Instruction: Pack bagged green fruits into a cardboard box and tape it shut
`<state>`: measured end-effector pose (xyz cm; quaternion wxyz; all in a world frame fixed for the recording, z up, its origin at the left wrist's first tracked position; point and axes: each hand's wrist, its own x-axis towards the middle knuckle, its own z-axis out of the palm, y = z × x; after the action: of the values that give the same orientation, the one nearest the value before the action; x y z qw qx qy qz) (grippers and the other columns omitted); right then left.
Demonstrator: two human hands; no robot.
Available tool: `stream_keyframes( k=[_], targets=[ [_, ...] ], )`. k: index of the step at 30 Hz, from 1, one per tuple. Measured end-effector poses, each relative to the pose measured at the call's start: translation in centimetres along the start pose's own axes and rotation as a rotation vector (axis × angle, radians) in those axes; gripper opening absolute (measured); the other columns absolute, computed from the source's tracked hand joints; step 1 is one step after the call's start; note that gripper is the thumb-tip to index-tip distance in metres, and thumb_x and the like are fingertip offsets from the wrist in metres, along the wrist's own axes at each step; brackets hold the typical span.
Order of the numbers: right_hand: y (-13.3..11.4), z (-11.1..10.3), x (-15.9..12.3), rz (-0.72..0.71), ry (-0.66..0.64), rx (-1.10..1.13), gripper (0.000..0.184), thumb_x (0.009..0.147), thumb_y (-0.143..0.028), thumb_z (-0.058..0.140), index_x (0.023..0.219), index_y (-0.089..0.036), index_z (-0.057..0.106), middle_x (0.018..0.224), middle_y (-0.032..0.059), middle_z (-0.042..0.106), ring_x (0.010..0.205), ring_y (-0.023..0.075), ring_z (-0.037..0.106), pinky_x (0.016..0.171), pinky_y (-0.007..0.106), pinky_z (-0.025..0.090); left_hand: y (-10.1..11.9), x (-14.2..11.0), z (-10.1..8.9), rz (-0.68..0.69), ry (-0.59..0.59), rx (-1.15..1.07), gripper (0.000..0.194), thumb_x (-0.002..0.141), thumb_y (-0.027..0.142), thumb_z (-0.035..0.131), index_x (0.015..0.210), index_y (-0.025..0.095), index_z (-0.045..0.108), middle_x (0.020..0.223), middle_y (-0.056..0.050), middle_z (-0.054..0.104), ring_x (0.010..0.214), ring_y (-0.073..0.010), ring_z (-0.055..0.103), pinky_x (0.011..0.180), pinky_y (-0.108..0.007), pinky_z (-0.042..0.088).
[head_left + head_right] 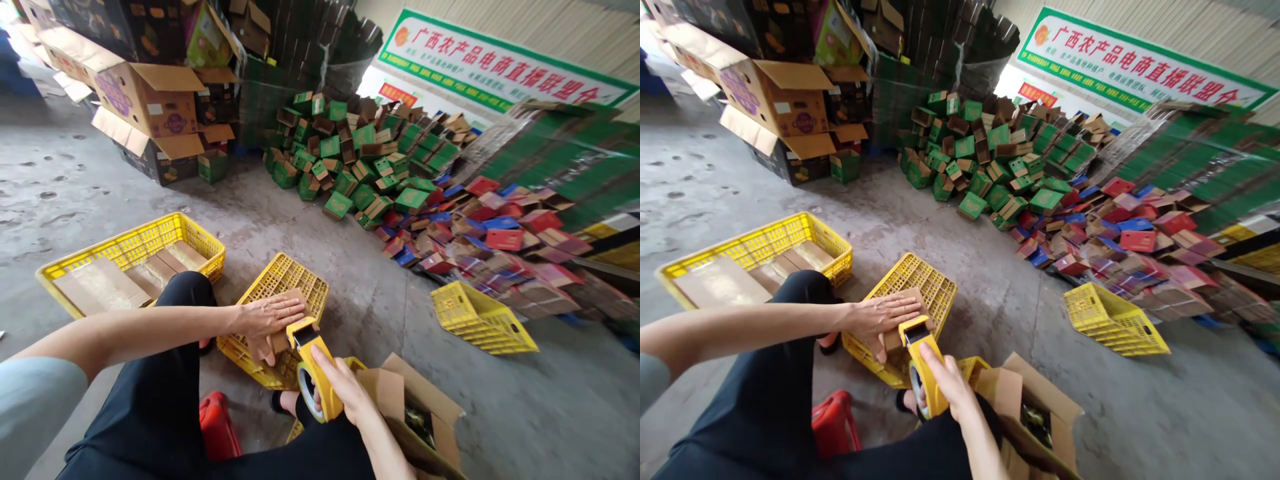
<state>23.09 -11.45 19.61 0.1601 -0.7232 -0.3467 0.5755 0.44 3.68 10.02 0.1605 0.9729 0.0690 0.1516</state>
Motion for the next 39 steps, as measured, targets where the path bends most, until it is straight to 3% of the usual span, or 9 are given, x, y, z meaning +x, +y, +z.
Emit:
stream_keyframes(
  k=[5,9,17,21,31,39],
  targets=[
    [2.4,0.7,-1.2,-0.018,-0.07,0.054,0.076,0.086,-0.09,0.053,0.078,-0.016,0.071,0.054,0.0056,0.067,0.047,0.0163,0.065,0.05,0.025,0.054,1.5,-0.8,0.3,0.047,0.014,-0.02,0.115,0.089,0.078,0.064,0.17,0.006,0.023,0.173,-0.023,0.027,0.163,-0.0382,0.023,0.135,-0.05,0.018],
    [4.1,0.8,-1.6,-0.022,-0.041,0.058,0.078,0.082,-0.091,0.057,0.088,-0.015,0.074,0.055,0.0057,0.069,0.048,0.0181,0.066,0.05,0.025,0.054,2.5,-0.8,1.0,0.045,0.031,-0.038,0.115,0.09,0.08,0.062,0.169,0.005,0.026,0.174,-0.023,0.026,0.164,-0.0382,0.021,0.135,-0.049,0.015],
    [5.5,1.0,-1.8,-0.008,0.001,0.048,0.079,0.076,-0.094,0.059,0.083,-0.017,0.071,0.052,0.0059,0.067,0.045,0.0193,0.065,0.047,0.026,0.054,1.5,-0.7,0.0,-0.026,-0.043,-0.118,0.111,0.085,0.083,0.065,0.169,0.016,0.034,0.177,-0.015,0.021,0.164,-0.0371,0.02,0.135,-0.048,0.011],
    [6.4,1.0,-2.3,-0.02,-0.004,0.058,0.084,0.079,-0.093,0.057,0.102,-0.014,0.076,0.052,0.0051,0.067,0.045,0.0195,0.066,0.045,0.025,0.052,0.9,-0.7,-0.1,-0.033,-0.048,-0.141,0.111,0.082,0.082,0.07,0.168,0.02,0.036,0.178,-0.013,0.019,0.164,-0.0382,0.02,0.135,-0.05,0.01],
    [5.4,1.1,-4.2,-0.015,-0.022,0.064,0.09,0.082,-0.089,0.058,0.124,-0.011,0.076,0.051,0.0033,0.065,0.048,0.0195,0.066,0.046,0.024,0.052,1.1,-0.5,0.4,0.026,-0.003,-0.139,0.109,0.082,0.077,0.074,0.168,0.021,0.038,0.178,-0.013,0.02,0.163,-0.0375,0.024,0.135,-0.047,0.013],
    [5.8,1.8,-5.4,-0.02,0.029,0.06,0.089,0.082,-0.09,0.055,0.118,-0.012,0.078,0.049,0.004,0.064,0.045,0.0185,0.065,0.044,0.022,0.048,1.5,-0.4,0.3,0.085,0.023,-0.049,0.109,0.083,0.077,0.073,0.167,0.017,0.038,0.176,-0.018,0.021,0.163,-0.036,0.023,0.135,-0.046,0.014]
  ],
)
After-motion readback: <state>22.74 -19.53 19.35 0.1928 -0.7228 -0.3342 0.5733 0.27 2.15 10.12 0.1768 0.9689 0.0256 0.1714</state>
